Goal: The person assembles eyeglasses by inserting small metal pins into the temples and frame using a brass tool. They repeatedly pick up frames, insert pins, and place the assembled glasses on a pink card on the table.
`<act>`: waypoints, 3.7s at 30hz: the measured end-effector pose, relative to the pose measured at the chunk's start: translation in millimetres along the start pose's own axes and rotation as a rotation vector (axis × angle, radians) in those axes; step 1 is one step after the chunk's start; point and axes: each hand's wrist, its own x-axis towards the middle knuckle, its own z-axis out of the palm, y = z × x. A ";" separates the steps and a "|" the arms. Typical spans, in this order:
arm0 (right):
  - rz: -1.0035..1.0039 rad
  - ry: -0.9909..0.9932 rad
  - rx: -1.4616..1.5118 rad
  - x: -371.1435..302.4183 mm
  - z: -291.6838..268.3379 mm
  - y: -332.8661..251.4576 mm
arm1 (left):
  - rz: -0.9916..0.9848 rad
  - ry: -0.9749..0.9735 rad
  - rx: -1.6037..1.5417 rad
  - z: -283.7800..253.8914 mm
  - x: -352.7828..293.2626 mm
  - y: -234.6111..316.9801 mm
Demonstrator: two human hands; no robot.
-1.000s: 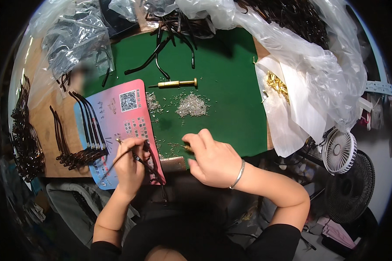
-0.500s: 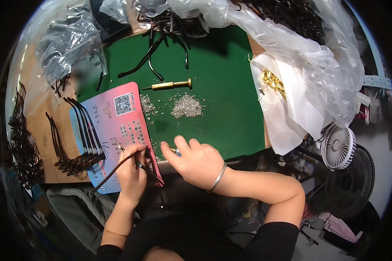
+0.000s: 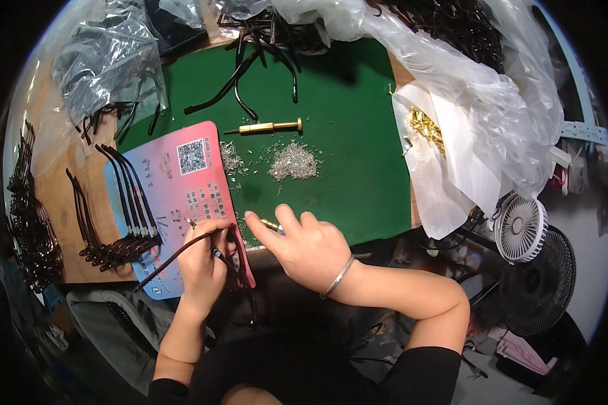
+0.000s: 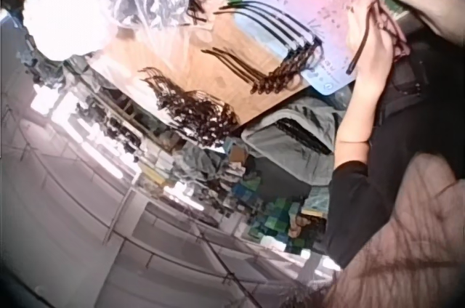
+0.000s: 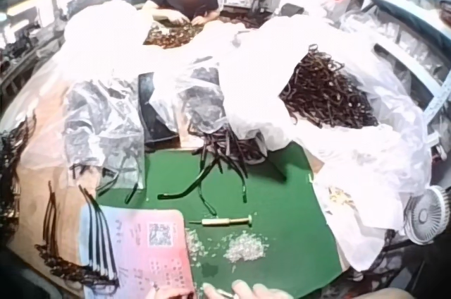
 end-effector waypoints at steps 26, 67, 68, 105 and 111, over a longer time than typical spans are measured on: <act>-0.154 -0.100 0.353 11.1 -0.6 10.5 | 0.024 -0.075 -0.022 -3.3 3.6 -0.7; -0.014 -0.167 0.312 4.5 -13.2 22.6 | -0.137 0.023 0.188 -40.2 -5.2 -6.0; -0.013 -0.157 0.276 4.9 -9.1 19.9 | -0.125 0.056 0.166 -37.1 -5.3 -7.5; -0.110 -0.090 0.249 -0.9 -7.5 22.6 | 0.257 -0.105 0.213 -19.5 -30.2 10.9; -0.177 -0.195 0.574 -7.8 -8.3 17.0 | 0.391 -0.147 0.162 -23.6 -25.1 -5.4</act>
